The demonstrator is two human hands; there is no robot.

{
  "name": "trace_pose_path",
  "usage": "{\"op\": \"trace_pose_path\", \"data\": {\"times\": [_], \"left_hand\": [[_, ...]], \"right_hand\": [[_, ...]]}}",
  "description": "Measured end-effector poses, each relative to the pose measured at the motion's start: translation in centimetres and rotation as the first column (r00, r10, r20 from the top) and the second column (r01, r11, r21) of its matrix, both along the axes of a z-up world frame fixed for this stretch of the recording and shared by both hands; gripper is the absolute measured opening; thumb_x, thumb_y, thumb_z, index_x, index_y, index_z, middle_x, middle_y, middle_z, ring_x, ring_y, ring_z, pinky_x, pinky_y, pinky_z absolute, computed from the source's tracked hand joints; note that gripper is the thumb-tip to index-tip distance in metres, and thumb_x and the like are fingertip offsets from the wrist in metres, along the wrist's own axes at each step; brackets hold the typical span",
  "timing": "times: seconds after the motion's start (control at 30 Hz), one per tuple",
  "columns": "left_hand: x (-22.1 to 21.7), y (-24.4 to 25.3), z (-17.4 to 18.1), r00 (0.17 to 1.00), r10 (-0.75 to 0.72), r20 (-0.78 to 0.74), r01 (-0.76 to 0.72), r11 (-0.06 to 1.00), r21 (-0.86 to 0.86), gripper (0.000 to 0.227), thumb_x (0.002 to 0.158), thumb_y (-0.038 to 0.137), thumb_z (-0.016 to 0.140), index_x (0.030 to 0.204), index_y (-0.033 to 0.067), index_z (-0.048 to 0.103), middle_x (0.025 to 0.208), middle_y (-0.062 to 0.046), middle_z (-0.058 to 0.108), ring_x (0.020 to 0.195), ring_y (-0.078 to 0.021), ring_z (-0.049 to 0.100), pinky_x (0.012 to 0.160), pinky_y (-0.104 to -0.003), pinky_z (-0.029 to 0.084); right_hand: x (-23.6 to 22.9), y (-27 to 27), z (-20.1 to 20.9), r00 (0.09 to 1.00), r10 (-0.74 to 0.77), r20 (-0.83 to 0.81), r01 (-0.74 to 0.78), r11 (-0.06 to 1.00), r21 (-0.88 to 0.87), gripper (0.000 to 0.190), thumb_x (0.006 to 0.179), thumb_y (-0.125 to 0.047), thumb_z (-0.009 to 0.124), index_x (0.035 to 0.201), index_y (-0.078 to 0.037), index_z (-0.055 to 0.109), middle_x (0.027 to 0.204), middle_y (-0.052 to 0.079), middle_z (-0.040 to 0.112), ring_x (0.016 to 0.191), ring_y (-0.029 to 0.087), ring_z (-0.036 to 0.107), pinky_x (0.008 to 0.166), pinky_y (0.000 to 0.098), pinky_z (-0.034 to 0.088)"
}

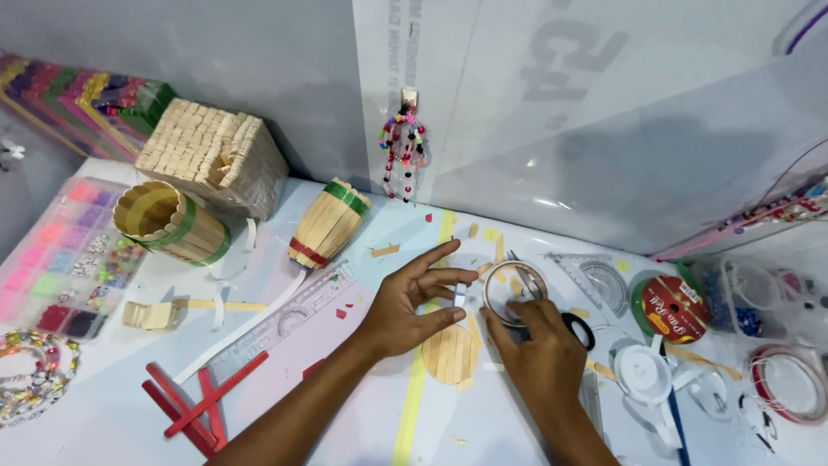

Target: The person is decorating a small wooden disc by wrapping it with a green ribbon and securing it with tape cut using scissors.

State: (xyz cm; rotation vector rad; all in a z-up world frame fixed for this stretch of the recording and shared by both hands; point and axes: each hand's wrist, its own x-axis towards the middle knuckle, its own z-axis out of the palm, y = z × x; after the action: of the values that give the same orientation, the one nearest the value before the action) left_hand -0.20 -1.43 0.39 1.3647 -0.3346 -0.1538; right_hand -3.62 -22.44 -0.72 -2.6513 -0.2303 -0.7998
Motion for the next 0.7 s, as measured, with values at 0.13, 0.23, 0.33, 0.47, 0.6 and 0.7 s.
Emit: {"op": "trace_pose_path", "data": {"times": [0.13,0.23,0.33,0.47,0.6,0.7], "left_hand": [[-0.6,0.0,0.1,1.000,-0.005,-0.002,0.005,1.000,0.021,0.086,0.085,0.009,0.079,0.159,0.0116,0.035,0.132,-0.007,0.072,0.126,-0.0173,0.065,0.106,-0.033,0.051],[-0.9,0.0,0.6,0.997,0.006,0.074,-0.011,0.998,0.066,0.088,0.086,0.005,0.077,0.160,0.0164,0.030,0.141,-0.009,0.067,0.123,-0.0200,0.068,0.104,-0.033,0.054],[-1.6,-0.1,0.7,0.989,0.008,0.146,-0.030,0.989,0.147,0.088,0.088,0.007,0.075,0.161,0.0170,0.025,0.146,-0.008,0.063,0.127,-0.0229,0.068,0.106,-0.036,0.054],[-1.6,-0.1,0.9,0.978,-0.041,0.203,-0.003,0.977,0.211,0.091,0.090,0.009,0.075,0.162,0.0171,0.020,0.147,-0.013,0.062,0.129,-0.0236,0.065,0.111,-0.035,0.050],[-1.7,-0.2,0.8,0.971,-0.052,0.234,-0.006,0.971,0.240,0.087,0.092,0.009,0.072,0.161,0.0161,0.021,0.147,-0.013,0.062,0.130,-0.0247,0.065,0.108,-0.034,0.052],[-1.5,-0.2,0.5,0.973,-0.052,0.225,-0.004,0.970,0.243,0.088,0.091,0.010,0.074,0.161,0.0176,0.022,0.145,-0.012,0.065,0.131,-0.0232,0.064,0.106,-0.033,0.053]], "right_hand": [[-0.5,0.7,1.2,0.997,0.077,0.031,-0.081,0.983,0.165,0.024,0.091,-0.018,0.079,0.110,-0.006,0.074,0.105,0.008,0.070,0.064,0.016,0.061,0.058,0.0284,0.052],[-0.8,1.8,2.0,0.972,0.206,-0.116,-0.117,0.846,0.521,0.019,0.094,-0.012,0.069,0.111,-0.005,0.075,0.103,0.007,0.074,0.072,0.012,0.061,0.063,0.0233,0.049],[-1.5,2.3,1.5,0.918,0.300,-0.259,-0.019,0.686,0.727,0.026,0.095,-0.011,0.067,0.120,-0.006,0.071,0.109,0.003,0.078,0.095,0.012,0.072,0.081,0.0240,0.057],[-1.5,2.4,0.8,0.893,0.392,-0.219,-0.113,0.669,0.735,0.035,0.092,-0.010,0.069,0.127,-0.003,0.067,0.112,0.010,0.076,0.098,0.018,0.074,0.081,0.0272,0.062],[-1.2,2.3,-0.5,0.867,0.425,-0.259,0.036,0.465,0.885,0.039,0.091,0.001,0.070,0.129,-0.002,0.064,0.097,0.010,0.075,0.077,0.016,0.070,0.060,0.0250,0.057],[-0.8,2.0,-0.6,0.860,0.458,-0.225,0.036,0.385,0.922,0.036,0.090,0.002,0.070,0.126,0.000,0.063,0.090,0.012,0.075,0.070,0.017,0.067,0.052,0.0262,0.053]]}}
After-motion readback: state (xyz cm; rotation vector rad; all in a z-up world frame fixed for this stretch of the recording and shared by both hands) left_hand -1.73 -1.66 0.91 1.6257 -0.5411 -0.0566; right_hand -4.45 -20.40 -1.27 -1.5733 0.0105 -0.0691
